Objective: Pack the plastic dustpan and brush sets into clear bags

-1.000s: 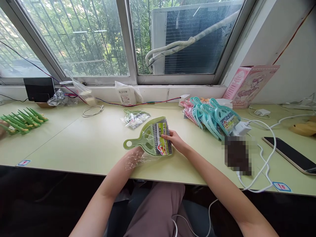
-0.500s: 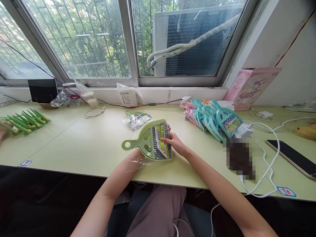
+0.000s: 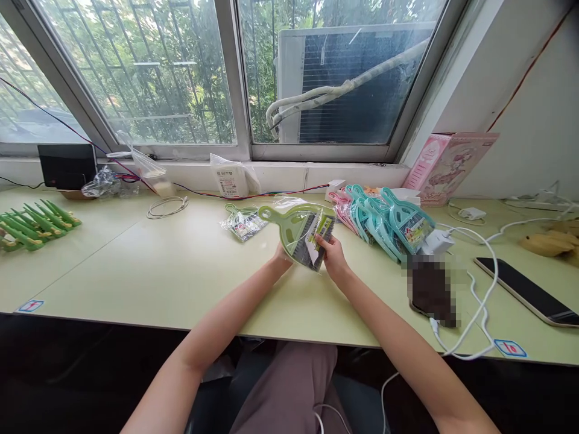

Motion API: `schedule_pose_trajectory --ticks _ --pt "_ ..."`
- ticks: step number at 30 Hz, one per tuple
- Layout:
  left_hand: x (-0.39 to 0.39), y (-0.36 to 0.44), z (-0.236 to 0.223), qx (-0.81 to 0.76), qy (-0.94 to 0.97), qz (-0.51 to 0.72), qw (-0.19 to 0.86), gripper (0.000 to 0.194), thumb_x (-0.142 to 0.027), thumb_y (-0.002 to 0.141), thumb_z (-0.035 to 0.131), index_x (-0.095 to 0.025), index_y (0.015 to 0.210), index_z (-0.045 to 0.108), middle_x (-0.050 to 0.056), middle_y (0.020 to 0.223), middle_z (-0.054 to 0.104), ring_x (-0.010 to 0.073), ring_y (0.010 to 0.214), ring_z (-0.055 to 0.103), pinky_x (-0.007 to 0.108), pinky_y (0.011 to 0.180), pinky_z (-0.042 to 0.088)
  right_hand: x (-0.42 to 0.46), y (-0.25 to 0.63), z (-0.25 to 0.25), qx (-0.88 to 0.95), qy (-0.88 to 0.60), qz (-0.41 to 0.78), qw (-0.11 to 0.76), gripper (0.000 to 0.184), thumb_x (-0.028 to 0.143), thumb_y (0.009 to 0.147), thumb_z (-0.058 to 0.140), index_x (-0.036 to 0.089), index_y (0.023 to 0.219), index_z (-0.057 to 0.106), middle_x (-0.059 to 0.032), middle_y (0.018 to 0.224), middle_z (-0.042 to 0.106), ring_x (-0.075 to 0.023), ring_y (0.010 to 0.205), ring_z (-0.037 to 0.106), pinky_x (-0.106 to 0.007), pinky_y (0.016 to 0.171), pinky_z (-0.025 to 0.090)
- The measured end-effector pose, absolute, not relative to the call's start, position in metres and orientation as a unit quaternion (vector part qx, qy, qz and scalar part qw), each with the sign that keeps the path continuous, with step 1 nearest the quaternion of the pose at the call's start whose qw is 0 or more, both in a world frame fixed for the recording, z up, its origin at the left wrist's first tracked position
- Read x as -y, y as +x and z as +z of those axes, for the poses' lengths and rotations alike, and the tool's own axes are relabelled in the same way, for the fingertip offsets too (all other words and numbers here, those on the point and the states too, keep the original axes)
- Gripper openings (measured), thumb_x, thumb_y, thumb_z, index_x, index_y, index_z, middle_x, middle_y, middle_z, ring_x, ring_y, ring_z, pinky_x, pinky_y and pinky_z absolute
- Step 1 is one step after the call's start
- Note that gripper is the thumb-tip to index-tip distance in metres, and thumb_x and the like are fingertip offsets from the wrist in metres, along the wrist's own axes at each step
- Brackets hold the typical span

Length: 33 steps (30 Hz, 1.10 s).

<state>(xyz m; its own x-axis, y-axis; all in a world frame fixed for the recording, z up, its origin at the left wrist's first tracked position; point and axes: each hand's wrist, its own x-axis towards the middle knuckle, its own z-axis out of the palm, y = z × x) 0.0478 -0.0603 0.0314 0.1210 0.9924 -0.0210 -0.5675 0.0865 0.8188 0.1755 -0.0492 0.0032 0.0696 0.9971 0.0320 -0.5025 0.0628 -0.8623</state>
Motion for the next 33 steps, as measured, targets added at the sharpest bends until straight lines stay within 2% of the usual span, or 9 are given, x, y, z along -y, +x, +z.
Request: schedule_pose_trajectory --ticks 2,4,6,8,9,12,19,27,33 --pt "0.044 0.051 0.027 -0.313 0.3 0.586 0.684 0.072 -0.055 0.102 0.011 -0.007 0.128 0.058 0.013 0.1 0.072 0.0262 0.105 0.066 0.045 0.1 0.05 0.04 0.181 0.0 0.296 -0.365 0.554 0.687 0.05 0.041 0.047 0.09 0.018 0.086 0.07 -0.0042 0.089 0.076 -0.0185 0.077 0.068 -0.031 0.072 0.055" --pt "0.043 0.05 0.024 -0.303 0.304 0.587 0.686 0.079 -0.067 0.097 0.012 -0.012 0.142 0.046 0.014 0.115 0.07 0.0275 0.114 0.064 0.046 0.101 0.05 0.034 0.186 -0.003 0.246 -0.378 0.522 0.724 0.051 0.04 0.047 0.089 0.019 0.089 0.069 -0.0043 0.094 0.075 -0.0188 0.082 0.068 -0.031 0.075 0.056" --pt "0.05 0.051 0.021 -0.306 0.357 0.584 0.662 0.08 -0.072 0.093 0.034 -0.022 0.154 0.027 0.013 0.134 0.061 0.0279 0.123 0.059 0.047 0.103 0.048 0.03 0.189 -0.007 0.217 -0.385 0.495 0.748 0.051 0.039 0.049 0.088 0.019 0.09 0.068 -0.0048 0.099 0.075 -0.019 0.088 0.069 -0.03 0.079 0.055" --pt "0.059 0.056 0.019 -0.322 0.426 0.579 0.617 0.101 -0.061 0.082 0.067 -0.03 0.158 0.008 0.012 0.148 0.049 0.0268 0.132 0.053 0.045 0.108 0.045 0.028 0.189 -0.01 0.214 -0.39 0.474 0.76 0.049 0.041 0.052 0.087 0.018 0.091 0.067 -0.0059 0.101 0.075 -0.0196 0.092 0.068 -0.031 0.081 0.055" --pt "0.063 0.058 0.018 -0.33 0.456 0.58 0.589 0.114 -0.053 0.075 0.078 -0.032 0.158 0.002 0.012 0.153 0.044 0.0262 0.135 0.05 0.043 0.111 0.042 0.028 0.188 -0.011 0.223 -0.393 0.466 0.761 0.049 0.042 0.053 0.086 0.018 0.091 0.067 -0.0066 0.102 0.075 -0.0201 0.093 0.068 -0.031 0.081 0.055" --pt "0.069 0.065 0.017 -0.357 0.497 0.598 0.518 0.131 -0.042 0.067 0.087 -0.03 0.158 -0.006 0.015 0.155 0.039 0.0259 0.139 0.047 0.039 0.117 0.035 0.028 0.185 -0.013 0.262 -0.402 0.448 0.754 0.048 0.045 0.057 0.084 0.016 0.091 0.067 -0.0086 0.101 0.075 -0.0214 0.092 0.068 -0.033 0.08 0.054" --pt "0.063 0.065 0.013 -0.374 0.527 0.608 0.461 0.137 -0.045 0.064 0.087 -0.028 0.156 -0.013 0.018 0.153 0.04 0.0274 0.137 0.049 0.041 0.115 0.038 0.03 0.182 -0.01 0.288 -0.405 0.446 0.744 0.049 0.048 0.058 0.082 0.016 0.092 0.066 -0.009 0.099 0.074 -0.0223 0.09 0.067 -0.035 0.078 0.053" --pt "0.058 0.062 0.003 -0.402 0.551 0.61 0.404 0.121 -0.038 0.077 0.076 -0.022 0.156 -0.013 0.017 0.147 0.049 0.0247 0.131 0.055 0.041 0.114 0.039 0.034 0.18 -0.006 0.307 -0.402 0.441 0.742 0.048 0.048 0.06 0.08 0.016 0.092 0.066 -0.0096 0.101 0.074 -0.0226 0.09 0.065 -0.035 0.077 0.053" --pt "0.061 0.063 0.006 -0.412 0.537 0.623 0.393 0.112 -0.039 0.081 0.07 -0.021 0.157 -0.01 0.017 0.154 0.04 0.0243 0.139 0.047 0.039 0.118 0.034 0.035 0.178 -0.005 0.32 -0.398 0.449 0.733 0.047 0.049 0.062 0.079 0.016 0.093 0.066 -0.0086 0.099 0.074 -0.0213 0.087 0.065 -0.033 0.074 0.053"
